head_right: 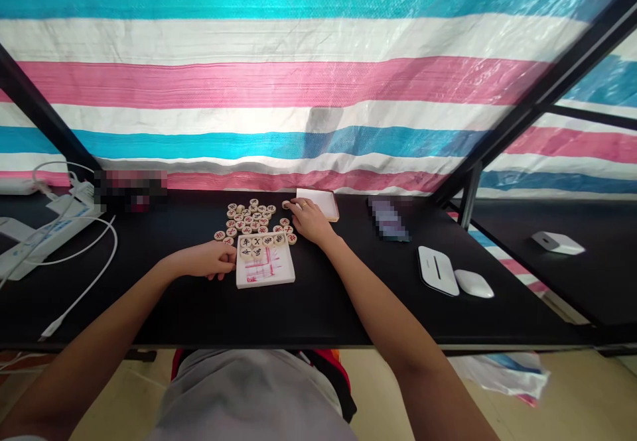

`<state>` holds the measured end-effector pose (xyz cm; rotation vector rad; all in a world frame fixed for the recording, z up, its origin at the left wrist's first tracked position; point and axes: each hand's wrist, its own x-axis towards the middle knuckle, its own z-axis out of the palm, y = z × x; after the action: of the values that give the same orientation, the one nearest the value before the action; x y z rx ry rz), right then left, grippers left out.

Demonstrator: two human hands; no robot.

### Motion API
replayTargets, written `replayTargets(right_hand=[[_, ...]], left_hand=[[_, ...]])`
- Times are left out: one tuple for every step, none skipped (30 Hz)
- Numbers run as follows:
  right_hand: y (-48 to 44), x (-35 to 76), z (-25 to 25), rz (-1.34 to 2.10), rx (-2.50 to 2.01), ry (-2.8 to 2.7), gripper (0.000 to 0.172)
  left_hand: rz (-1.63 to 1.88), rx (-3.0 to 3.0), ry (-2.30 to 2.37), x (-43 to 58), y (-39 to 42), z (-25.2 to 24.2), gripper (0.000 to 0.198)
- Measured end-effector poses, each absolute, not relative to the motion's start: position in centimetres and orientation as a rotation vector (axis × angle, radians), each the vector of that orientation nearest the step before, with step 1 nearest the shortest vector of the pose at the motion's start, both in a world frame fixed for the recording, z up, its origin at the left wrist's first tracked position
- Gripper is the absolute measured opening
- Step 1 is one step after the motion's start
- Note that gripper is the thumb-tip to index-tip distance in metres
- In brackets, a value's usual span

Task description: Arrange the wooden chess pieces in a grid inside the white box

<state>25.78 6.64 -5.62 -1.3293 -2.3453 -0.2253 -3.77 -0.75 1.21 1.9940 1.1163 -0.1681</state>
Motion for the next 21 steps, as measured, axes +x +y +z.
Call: replayTargets(right_hand=[[6.7,25.7,-5.6,-0.225,-1.341,-2.341,0.046],[6.9,25.6,-5.6,-0.222,-1.351,-2.344,0.047],[7.0,25.5,-5.6,-0.218,-1.359,-2.351,0.046],[7.2,25.4,-5.5,-0.213,-1.364,-2.362,0.046],[7.4,25.3,-5.5,-0.207,-1.364,-2.375,0.046],[7.7,25.2,-5.4,-0.203,-1.358,-2.391,0.045],[7.9,25.1,-5.3,-0.2,-1.347,-2.407,0.045],[8.2,24.8,-5.2,-0.197,-1.332,-2.421,0.044],[8.5,24.6,-5.0,-0.19,-1.315,-2.433,0.043],[8.8,24.3,-4.9,-0.178,-1.299,-2.437,0.041],[9.1,23.9,-4.7,-0.155,-1.29,-2.43,0.039],[9.4,23.6,-4.6,-0.126,-1.289,-2.41,0.035],[9.6,23.2,-4.5,-0.093,-1.296,-2.379,0.031],[9.9,22.9,-4.4,-0.068,-1.311,-2.343,0.027],[10.1,22.7,-4.3,-0.051,-1.324,-2.313,0.024],[10.2,22.5,-4.2,-0.042,-1.336,-2.289,0.021],[10.1,22.4,-4.1,-0.043,-1.347,-2.274,0.019],[10.0,22.3,-3.8,-0.041,-1.351,-2.261,0.018],[9.6,22.3,-3.5,-0.027,-1.351,-2.243,0.017],[9.0,22.4,-3.0,-0.014,-1.352,-2.221,0.017],[8.2,22.5,-2.4,0.061,-1.326,-2.173,0.016]], left_hand=[[-0.167,1.995,1.114,-3.8,-0.7,1.2,0.009],[-0.165,1.996,1.111,-3.8,-0.7,1.2,0.009],[-0.164,1.997,1.109,-3.8,-0.7,1.2,0.01],[-0.164,1.999,1.109,-3.8,-0.7,1.1,0.01],[-0.165,2.0,1.109,-3.9,-0.7,1.0,0.011],[-0.168,1.998,1.109,-3.9,-0.7,1.0,0.012],[-0.169,1.996,1.11,-3.9,-0.6,0.9,0.012],[-0.17,1.995,1.111,-3.9,-0.6,0.8,0.012],[-0.17,1.994,1.112,-3.9,-0.6,0.8,0.011],[-0.169,1.996,1.112,-3.9,-0.5,0.7,0.011],[-0.168,1.997,1.11,-3.9,-0.5,0.6,0.011],[-0.167,1.999,1.11,-3.9,-0.5,0.6,0.011],[-0.167,1.999,1.11,-3.9,-0.5,0.5,0.011],[-0.168,1.996,1.11,-3.9,-0.5,0.5,0.012],[-0.168,1.994,1.11,-3.9,-0.5,0.5,0.012],[-0.167,1.994,1.11,-3.9,-0.5,0.6,0.013],[-0.165,1.994,1.11,-3.9,-0.5,0.6,0.014],[-0.163,1.997,1.107,-3.9,-0.5,0.6,0.015],[-0.163,1.999,1.104,-3.8,-0.6,0.7,0.015],[-0.163,2.003,1.1,-3.8,-0.6,0.8,0.015],[-0.165,2.005,1.099,-3.8,-0.6,0.8,0.015]])
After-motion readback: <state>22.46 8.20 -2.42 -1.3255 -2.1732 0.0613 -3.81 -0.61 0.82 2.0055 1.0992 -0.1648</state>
